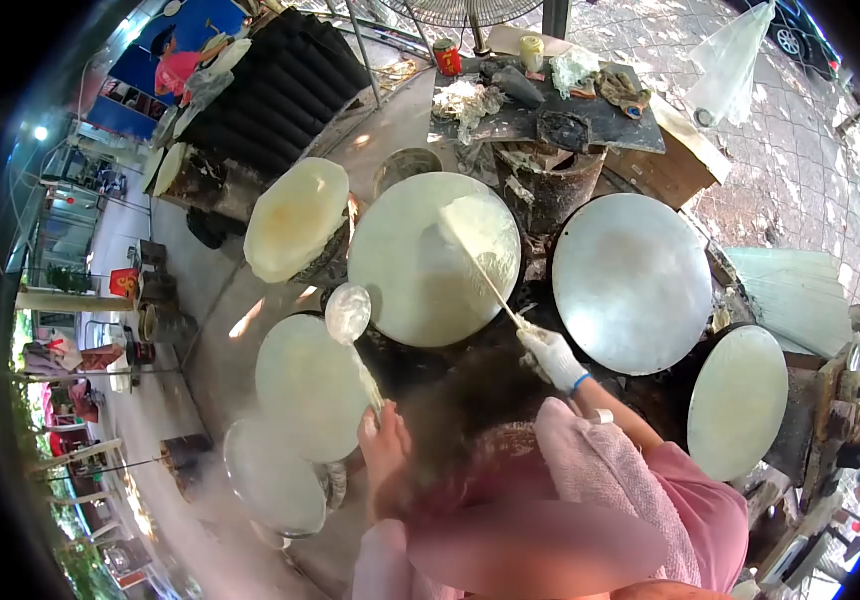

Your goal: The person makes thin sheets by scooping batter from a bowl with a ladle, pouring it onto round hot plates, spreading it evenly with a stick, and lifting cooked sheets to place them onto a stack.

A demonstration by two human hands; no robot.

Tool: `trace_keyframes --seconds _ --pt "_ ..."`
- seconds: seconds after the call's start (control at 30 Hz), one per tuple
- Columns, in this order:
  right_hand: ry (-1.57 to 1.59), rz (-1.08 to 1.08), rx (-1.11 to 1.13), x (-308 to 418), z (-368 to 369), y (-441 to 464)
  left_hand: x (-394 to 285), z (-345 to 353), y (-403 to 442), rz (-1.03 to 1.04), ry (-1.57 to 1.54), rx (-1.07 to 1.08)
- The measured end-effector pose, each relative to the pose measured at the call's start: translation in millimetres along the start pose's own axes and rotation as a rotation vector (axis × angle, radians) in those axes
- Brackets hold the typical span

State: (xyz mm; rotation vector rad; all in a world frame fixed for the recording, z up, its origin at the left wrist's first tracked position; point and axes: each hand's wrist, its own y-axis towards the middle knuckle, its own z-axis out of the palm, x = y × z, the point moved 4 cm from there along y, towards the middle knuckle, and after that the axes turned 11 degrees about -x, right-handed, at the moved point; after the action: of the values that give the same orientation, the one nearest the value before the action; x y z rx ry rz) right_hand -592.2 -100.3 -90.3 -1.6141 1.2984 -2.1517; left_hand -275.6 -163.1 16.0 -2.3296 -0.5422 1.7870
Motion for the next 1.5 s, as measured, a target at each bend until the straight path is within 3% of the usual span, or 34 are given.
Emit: trace_keyframes --seconds 0.07,0.1,0.17,0.27,0.37,0.4,0.5,0.57,0.63,0.7,0.77,0.83,0.87,0.93,1.0,1.07,1.17,1.2,1.3,1.33,1.37,1.43,1.47,1.5 --pt "-0.046 -0.212 -0.084 -1 -15 33 -9 9 -8 -0.075 -0.092 -0.004" --pt "-0.080 -0.142 -0.151 17 -27 31 -11 12 -12 -0.112 -0.140 -0.011" --pt "-0.135 -0.127 -0.048 11 -39 51 -8 13 -16 -0.118 -0.141 -0.039" --pt "-0.283 0.079 0.109 30 -24 20 0 13 -15 -0.153 -0.127 -0.054" --pt "-0.383 -0.119 0.078 41 -25 22 -9 15 -16 -0.155 -0.113 -0.014" --pt "-0.273 -0.254 0.042 29 -32 46 -15 16 -13 -0.151 -0.105 0.007" --pt "-0.465 -0.226 -0.087 50 -37 55 -20 21 18 -0.054 -0.041 0.072" --pt "-0.517 -0.177 0.034 67 -19 24 -26 34 56 -0.057 0.009 0.081" --pt "-0.583 -0.230 0.086 39 -9 32 -28 56 106 -0.004 -0.021 0.192" --pt "-0.635 -0.365 -0.004 14 -6 21 -22 88 162 0.006 -0.067 0.283" --pt "-0.606 -0.350 -0.107 -3 -15 0 -30 118 190 0.050 -0.024 0.382" --pt "-0.491 -0.234 -0.389 -16 -15 -30 -20 138 209 0.031 -0.048 0.499" --pt "-0.223 -0.306 -0.490 -52 -8 -22 -11 140 211 -0.005 -0.028 0.505" --pt "-0.282 -0.287 -0.450 -96 31 -22 5 134 200 -0.101 -0.007 0.519" --pt "-0.199 -0.193 -0.279 -106 95 -23 6 117 166 -0.187 -0.055 0.467" --pt "-0.101 -0.074 -0.113 -72 133 -44 15 100 144 -0.275 -0.163 0.428" --pt "-0.152 -0.219 -0.355 -64 120 -42 38 84 142 -0.422 -0.323 0.406" --pt "-0.027 -0.297 -0.455 -92 116 -19 37 79 138 -0.440 -0.347 0.421" --pt "-0.403 -0.545 -0.384 -126 151 -6 50 79 144 -0.478 -0.285 0.492" --pt "-0.364 -0.347 -0.297 -108 172 -25 85 87 172 -0.594 -0.387 0.626" --pt "-0.170 -0.153 -0.153 -81 184 -61 82 84 182 -0.522 -0.509 0.799" --pt "0.064 0.023 0.005 -80 192 -65 73 72 198 -0.398 -0.771 1.160" --pt "0.153 -0.051 -0.011 -78 183 -60 30 43 190 -0.284 -0.669 1.206" --pt "0.237 -0.132 -0.012 -77 172 -56 33 19 208 0.191 -0.448 1.104"
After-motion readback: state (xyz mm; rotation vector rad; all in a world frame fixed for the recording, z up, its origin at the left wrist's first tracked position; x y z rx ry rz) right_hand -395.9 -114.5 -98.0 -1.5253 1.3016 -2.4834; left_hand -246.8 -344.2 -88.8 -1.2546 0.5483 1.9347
